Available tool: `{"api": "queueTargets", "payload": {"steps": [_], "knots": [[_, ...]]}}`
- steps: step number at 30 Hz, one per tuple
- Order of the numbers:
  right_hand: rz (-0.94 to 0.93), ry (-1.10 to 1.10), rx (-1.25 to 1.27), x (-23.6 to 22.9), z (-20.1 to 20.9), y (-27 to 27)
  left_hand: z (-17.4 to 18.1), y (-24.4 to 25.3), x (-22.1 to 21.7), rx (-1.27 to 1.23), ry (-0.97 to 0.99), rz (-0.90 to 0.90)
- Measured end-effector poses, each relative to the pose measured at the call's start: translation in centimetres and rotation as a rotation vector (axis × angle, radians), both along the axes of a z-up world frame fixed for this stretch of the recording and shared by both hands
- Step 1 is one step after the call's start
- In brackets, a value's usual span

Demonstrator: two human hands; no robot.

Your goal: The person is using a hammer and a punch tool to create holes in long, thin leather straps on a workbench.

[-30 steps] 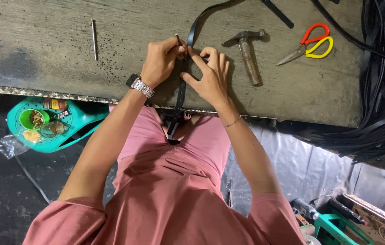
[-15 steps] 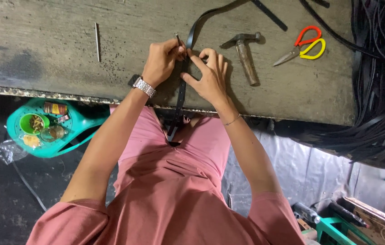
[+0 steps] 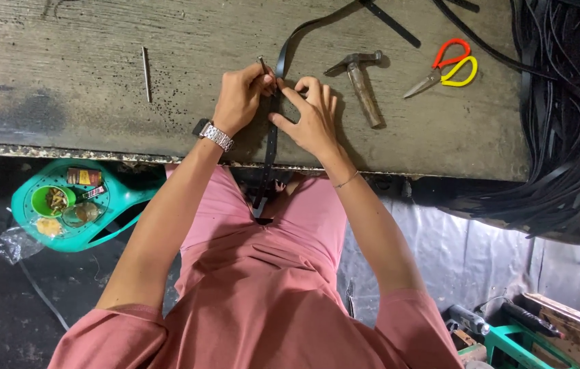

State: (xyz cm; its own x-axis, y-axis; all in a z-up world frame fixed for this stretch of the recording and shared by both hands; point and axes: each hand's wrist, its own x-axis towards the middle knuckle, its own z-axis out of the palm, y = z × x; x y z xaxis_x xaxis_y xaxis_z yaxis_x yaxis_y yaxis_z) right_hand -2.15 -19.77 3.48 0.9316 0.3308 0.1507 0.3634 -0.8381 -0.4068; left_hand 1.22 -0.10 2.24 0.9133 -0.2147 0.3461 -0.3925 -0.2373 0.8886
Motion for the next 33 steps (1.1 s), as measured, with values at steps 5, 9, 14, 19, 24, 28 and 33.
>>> {"api": "queueTargets", "payload": {"steps": [5,9,14,19,24,28,33], "knots": [[0.012,-0.023,-0.003,0.0,0.0,0.0,0.0,0.0,-0.1,-0.007,-0.019,-0.003],[0.018,-0.039,0.013,-0.2,-0.1,-0.1,0.3,0.0,-0.3,-0.008,-0.02,-0.012],[0.009,-0.048,0.015,-0.1,-0.2,0.0,0.1,0.0,-0.2,-0.01,-0.018,-0.019],[-0.012,-0.026,-0.003,0.4,-1.3,-0.6,-2.6,-0.1,0.1,0.099,-0.104,-0.008],[-0.448,-0.24,-0.194,0.4,0.4,-5.6,-1.5,-0.6,-0.7,0.179,-0.214,0.038],[-0.453,-0.213,-0.409,0.6,-1.7,-10.3,-1.4,-0.7,-0.6,0.202,-0.27,0.033],[-0.285,0.007,0.364,-1.3,5.0,-7.9,-1.8,-0.7,-0.3,0.179,-0.266,0.012]]}}
